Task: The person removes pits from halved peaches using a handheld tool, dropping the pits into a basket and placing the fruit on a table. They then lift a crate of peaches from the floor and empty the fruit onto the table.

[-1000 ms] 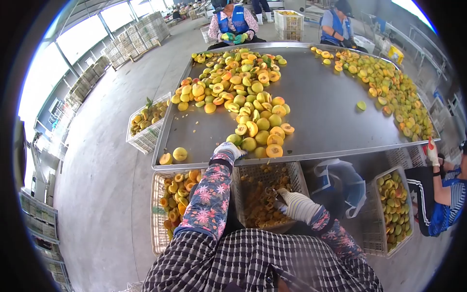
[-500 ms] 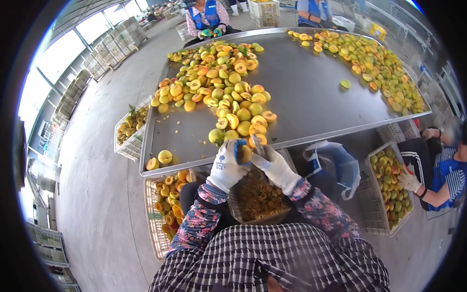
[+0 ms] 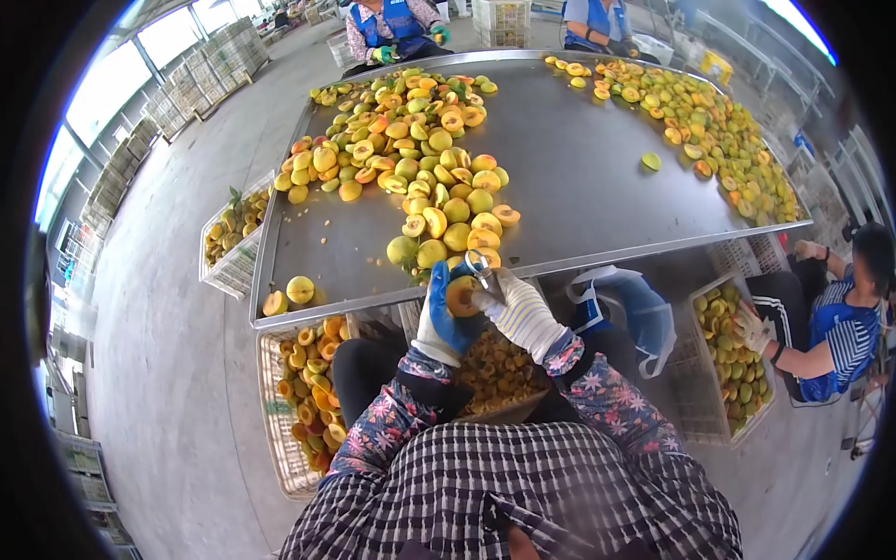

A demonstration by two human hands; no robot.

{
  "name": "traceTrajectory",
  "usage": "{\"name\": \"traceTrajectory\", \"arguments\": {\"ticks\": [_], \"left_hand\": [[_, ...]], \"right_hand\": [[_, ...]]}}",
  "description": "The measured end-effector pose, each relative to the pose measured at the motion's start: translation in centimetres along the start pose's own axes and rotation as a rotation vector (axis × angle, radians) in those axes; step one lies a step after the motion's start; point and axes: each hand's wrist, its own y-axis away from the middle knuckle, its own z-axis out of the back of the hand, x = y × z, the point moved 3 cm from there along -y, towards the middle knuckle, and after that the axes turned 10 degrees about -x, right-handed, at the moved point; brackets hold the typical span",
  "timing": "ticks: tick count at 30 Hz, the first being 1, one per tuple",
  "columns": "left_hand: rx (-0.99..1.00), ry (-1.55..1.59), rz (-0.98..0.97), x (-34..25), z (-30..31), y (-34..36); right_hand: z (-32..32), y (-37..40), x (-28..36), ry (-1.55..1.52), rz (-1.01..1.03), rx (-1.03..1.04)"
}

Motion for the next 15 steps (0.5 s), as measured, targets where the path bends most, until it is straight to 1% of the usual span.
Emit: {"name": "traceTrajectory", "arguments": {"ticks": [2, 3, 6, 9, 10, 11, 12, 15], "left_hand": [[-0.087, 0.079, -0.072, 0.1, 2.8, -1.0], [-0.131, 0.116, -0.110, -0.3, 2.7, -1.1], [-0.273, 0.076, -0.188, -0.9, 2.2, -0.6], [-0.237, 0.032, -0.234, -1.0, 1.7, -0.6], [-0.240, 0.040, -0.221, -0.9, 1.6, -0.5], [-0.242, 0.049, -0.212, -1.0, 1.6, -0.5], [-0.244, 0.058, -0.205, -1.1, 1.5, -0.4], [-0.280, -0.172, -0.354, -1.0, 1.3, 0.3]], "right_hand": [[0.5, 0.9, 2.7, 0.162, 0.131, -0.050], [0.7, 1.2, 3.7, 0.239, 0.183, -0.079], [0.5, 2.2, 3.4, 0.503, 0.285, 0.006], [-0.2, 2.4, 3.5, 0.674, 0.319, 0.031], [-0.4, 2.5, 3.6, 0.731, 0.331, 0.039], [-0.5, 2.4, 3.2, 0.747, 0.268, 0.059], [-0.8, 2.4, 3.0, 0.740, 0.260, 0.066], [-1.4, 2.7, 2.1, 0.702, 0.232, 0.087]]}}
